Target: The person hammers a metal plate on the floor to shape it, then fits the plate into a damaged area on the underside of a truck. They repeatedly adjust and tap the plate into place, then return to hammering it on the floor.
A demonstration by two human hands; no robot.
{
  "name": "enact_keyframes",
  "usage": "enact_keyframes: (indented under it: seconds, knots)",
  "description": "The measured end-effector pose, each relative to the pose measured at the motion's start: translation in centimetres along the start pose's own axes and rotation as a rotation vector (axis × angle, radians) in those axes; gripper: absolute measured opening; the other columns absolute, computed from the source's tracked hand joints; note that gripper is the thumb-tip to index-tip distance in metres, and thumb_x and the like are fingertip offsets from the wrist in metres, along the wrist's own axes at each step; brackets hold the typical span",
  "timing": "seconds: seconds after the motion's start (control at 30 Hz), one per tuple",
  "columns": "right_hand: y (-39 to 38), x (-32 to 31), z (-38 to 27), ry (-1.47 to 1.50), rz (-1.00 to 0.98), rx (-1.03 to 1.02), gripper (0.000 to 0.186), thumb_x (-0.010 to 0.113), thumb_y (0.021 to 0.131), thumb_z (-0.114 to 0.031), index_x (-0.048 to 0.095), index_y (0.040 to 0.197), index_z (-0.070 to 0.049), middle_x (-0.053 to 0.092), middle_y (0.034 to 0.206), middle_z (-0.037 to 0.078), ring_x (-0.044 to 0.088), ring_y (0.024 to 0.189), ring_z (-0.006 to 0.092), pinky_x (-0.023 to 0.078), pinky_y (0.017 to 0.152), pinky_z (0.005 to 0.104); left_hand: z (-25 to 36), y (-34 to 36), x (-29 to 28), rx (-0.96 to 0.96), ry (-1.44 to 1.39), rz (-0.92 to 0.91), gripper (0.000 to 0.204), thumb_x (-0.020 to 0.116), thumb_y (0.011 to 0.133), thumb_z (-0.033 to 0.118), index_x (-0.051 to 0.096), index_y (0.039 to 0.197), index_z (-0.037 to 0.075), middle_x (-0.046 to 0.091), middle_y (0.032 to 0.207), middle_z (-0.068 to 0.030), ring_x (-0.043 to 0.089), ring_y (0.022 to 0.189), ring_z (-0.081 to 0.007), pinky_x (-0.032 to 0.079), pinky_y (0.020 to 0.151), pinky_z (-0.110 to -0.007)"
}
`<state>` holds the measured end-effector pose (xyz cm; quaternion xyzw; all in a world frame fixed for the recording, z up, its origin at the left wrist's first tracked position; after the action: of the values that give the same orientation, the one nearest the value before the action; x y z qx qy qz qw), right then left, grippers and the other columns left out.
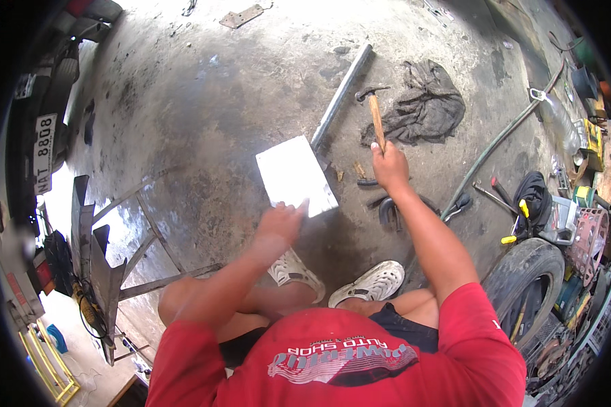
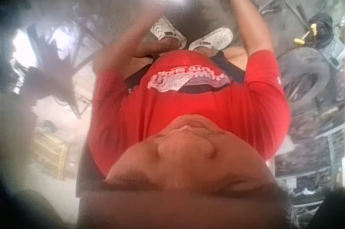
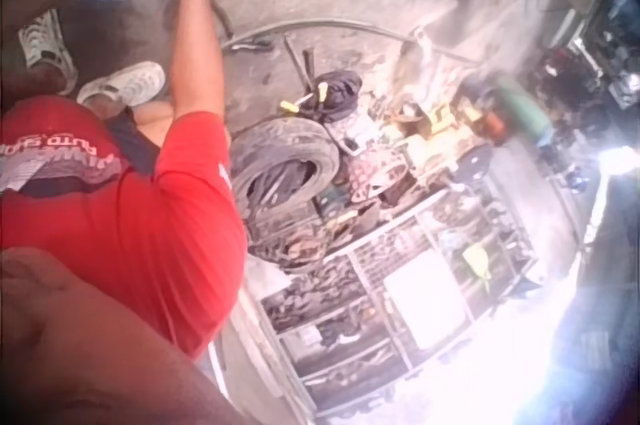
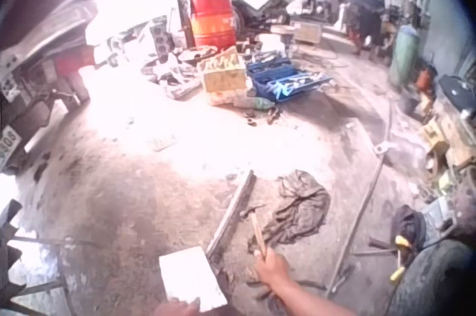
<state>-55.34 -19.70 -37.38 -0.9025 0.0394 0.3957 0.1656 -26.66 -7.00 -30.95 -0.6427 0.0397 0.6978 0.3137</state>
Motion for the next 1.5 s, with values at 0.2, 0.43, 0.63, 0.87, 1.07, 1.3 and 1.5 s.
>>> enact_keyframes:
  seconds: [0.2,0.43,0.63,0.87,1.07,1.3,1.5]
  knots:
    - [-2.4,-0.3,0.2,-0.019,-0.032,-0.032,0.044,0.058,0.104,-0.043,0.065,0.098,0.0,0.07,0.088,0.03,0.067,0.088,0.0526,0.051,0.079,0.0589,2.3,4.4,4.7,-0.121,0.201,0.169,0.064,0.056,0.094,0.012,0.046,0.158,0.006,0.06,0.14,-0.0189,0.053,0.137,-0.0385,0.052,0.093,-0.045]
    - [-4.3,1.4,-0.9,-0.14,-0.148,-0.094,0.041,0.058,0.104,-0.043,0.064,0.098,-0.002,0.071,0.085,0.027,0.068,0.085,0.0506,0.052,0.078,0.0609,-2.2,5.3,8.7,-0.108,0.257,0.072,0.07,0.056,0.097,0.014,0.038,0.165,0.012,0.052,0.153,-0.0188,0.042,0.15,-0.0407,0.048,0.103,-0.048]
    - [-7.0,2.9,-4.0,-0.184,-0.197,-0.325,0.038,0.061,0.103,-0.04,0.061,0.101,-0.003,0.07,0.081,0.026,0.067,0.081,0.0509,0.051,0.074,0.061,-2.8,4.9,9.2,-0.138,0.244,0.096,0.07,0.054,0.099,0.014,0.034,0.167,0.015,0.051,0.154,-0.0169,0.037,0.153,-0.0398,0.041,0.114,-0.055]
    - [-6.7,0.1,-8.8,-0.022,-0.142,-0.436,0.037,0.061,0.104,-0.04,0.061,0.1,-0.003,0.068,0.077,0.024,0.067,0.078,0.0498,0.05,0.069,0.0596,-3.4,4.5,4.0,-0.219,0.091,0.105,0.065,0.062,0.091,0.014,0.049,0.155,0.009,0.057,0.151,-0.0171,0.044,0.15,-0.032,0.041,0.119,-0.055]
    - [-1.8,-1.9,-5.6,0.092,-0.018,-0.226,0.039,0.06,0.105,-0.041,0.064,0.098,-0.003,0.068,0.075,0.024,0.067,0.075,0.0493,0.052,0.068,0.0554,-10.5,2.5,-8.5,-0.643,-0.476,0.192,0.041,0.064,0.102,0.018,0.063,0.139,0.003,0.075,0.122,-0.0157,0.072,0.112,-0.0314,0.056,0.099,-0.041]
    - [0.6,-1.8,-2.8,0.255,0.044,-0.17,0.037,0.062,0.107,-0.035,0.064,0.097,0.0,0.06,0.064,0.013,0.063,0.059,0.0249,0.048,0.058,0.0423,-17.4,-0.2,-0.6,-0.839,-1.676,0.215,0.049,0.075,0.098,0.024,0.061,0.139,0.002,0.071,0.127,-0.013,0.069,0.112,-0.0276,0.056,0.091,-0.045]
    - [-4.1,-0.8,-6.7,0.025,-0.058,-0.356,0.032,0.065,0.102,-0.035,0.062,0.099,-0.003,0.068,0.08,0.026,0.067,0.079,0.0501,0.051,0.068,0.058,-15.2,2.4,14.5,-1.061,-1.645,0.027,0.066,0.08,0.094,0.028,0.054,0.147,0.0,0.067,0.133,-0.0134,0.068,0.114,-0.0292,0.057,0.096,-0.047]
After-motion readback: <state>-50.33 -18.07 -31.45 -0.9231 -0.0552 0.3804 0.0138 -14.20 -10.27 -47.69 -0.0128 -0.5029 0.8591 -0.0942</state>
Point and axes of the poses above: each hand's wrist, its own y-axis towards the middle knuckle, its own x-axis out of the palm, z = x × y, the point moved 8 cm from there along y, towards the middle knuckle
